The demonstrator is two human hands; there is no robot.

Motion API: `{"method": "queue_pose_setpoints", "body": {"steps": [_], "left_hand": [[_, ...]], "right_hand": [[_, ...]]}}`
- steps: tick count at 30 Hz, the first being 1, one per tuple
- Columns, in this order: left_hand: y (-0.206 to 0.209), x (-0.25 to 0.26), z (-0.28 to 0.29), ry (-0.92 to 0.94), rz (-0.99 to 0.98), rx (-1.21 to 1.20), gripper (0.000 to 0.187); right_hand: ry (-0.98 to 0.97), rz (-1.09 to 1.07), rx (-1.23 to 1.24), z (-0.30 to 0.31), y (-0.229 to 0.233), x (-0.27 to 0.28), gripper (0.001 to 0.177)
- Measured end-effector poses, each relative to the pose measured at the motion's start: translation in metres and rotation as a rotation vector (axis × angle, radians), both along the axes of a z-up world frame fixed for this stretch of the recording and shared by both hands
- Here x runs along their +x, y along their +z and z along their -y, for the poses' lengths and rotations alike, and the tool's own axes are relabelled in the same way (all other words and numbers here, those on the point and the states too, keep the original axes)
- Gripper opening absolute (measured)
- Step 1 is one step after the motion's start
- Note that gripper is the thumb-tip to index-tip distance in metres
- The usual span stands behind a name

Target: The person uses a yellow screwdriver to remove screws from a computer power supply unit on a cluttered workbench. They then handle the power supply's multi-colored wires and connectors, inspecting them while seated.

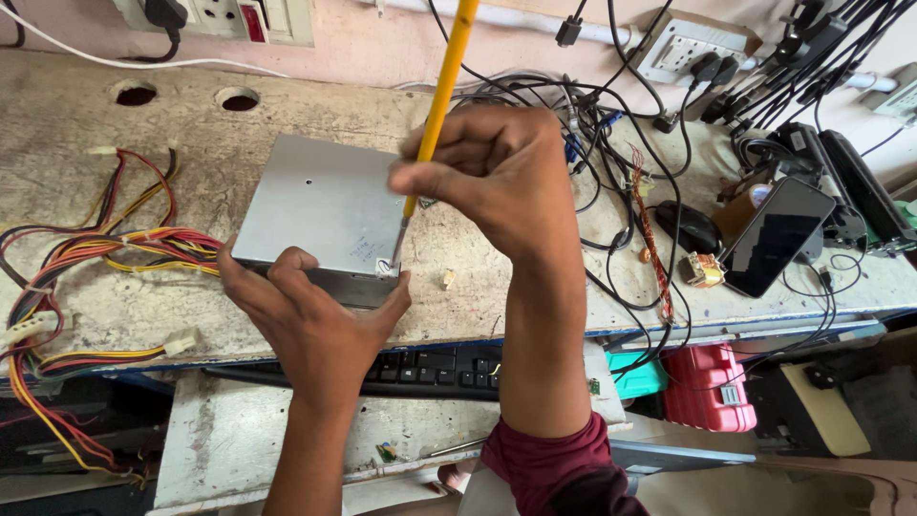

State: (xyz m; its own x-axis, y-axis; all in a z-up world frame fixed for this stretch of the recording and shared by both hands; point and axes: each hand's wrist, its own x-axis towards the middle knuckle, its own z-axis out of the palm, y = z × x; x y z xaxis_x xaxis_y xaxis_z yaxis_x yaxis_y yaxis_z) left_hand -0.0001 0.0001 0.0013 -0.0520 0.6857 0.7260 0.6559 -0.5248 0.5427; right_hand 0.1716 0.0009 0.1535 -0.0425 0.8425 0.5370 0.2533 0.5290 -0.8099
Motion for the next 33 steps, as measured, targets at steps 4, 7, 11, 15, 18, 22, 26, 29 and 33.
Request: {"method": "queue_pose_setpoints", "body": {"steps": [4, 7, 11, 15, 18, 22, 26, 29, 33], "left_hand": [[0.001, 0.0, 0.0, 0.003, 0.001, 0.004, 0.097], [0.003, 0.001, 0.001, 0.009, 0.003, -0.01, 0.098], [0.002, 0.0, 0.002, 0.009, 0.007, -0.02, 0.098], [0.001, 0.0, 0.003, -0.001, 0.018, -0.028, 0.098], [-0.002, -0.001, 0.002, 0.01, 0.0, -0.015, 0.097], [-0.008, -0.005, 0.0, -0.005, -0.074, -0.013, 0.098], [-0.009, -0.008, -0.002, -0.032, -0.101, -0.006, 0.099], [-0.01, -0.011, -0.001, -0.032, -0.12, -0.054, 0.104], [-0.013, -0.012, 0.0, -0.002, -0.175, -0.006, 0.102]], "right_hand": [[-0.268, 0.203, -0.182, 0.003, 0.004, -0.001, 0.027], [-0.024, 0.157, -0.04, 0.009, 0.008, -0.001, 0.02], [0.096, 0.223, -0.008, 0.018, 0.012, 0.006, 0.03], [0.201, 0.163, 0.041, 0.007, 0.005, 0.005, 0.024], [0.188, -0.009, -0.135, 0.001, -0.003, 0.007, 0.02], [0.084, 0.003, -0.083, -0.003, -0.007, 0.013, 0.014], [-0.034, 0.044, -0.058, -0.007, -0.005, 0.02, 0.014], [-0.114, 0.144, -0.109, -0.01, -0.006, 0.023, 0.019], [0.176, 0.149, 0.094, -0.012, -0.012, 0.021, 0.02]]}}
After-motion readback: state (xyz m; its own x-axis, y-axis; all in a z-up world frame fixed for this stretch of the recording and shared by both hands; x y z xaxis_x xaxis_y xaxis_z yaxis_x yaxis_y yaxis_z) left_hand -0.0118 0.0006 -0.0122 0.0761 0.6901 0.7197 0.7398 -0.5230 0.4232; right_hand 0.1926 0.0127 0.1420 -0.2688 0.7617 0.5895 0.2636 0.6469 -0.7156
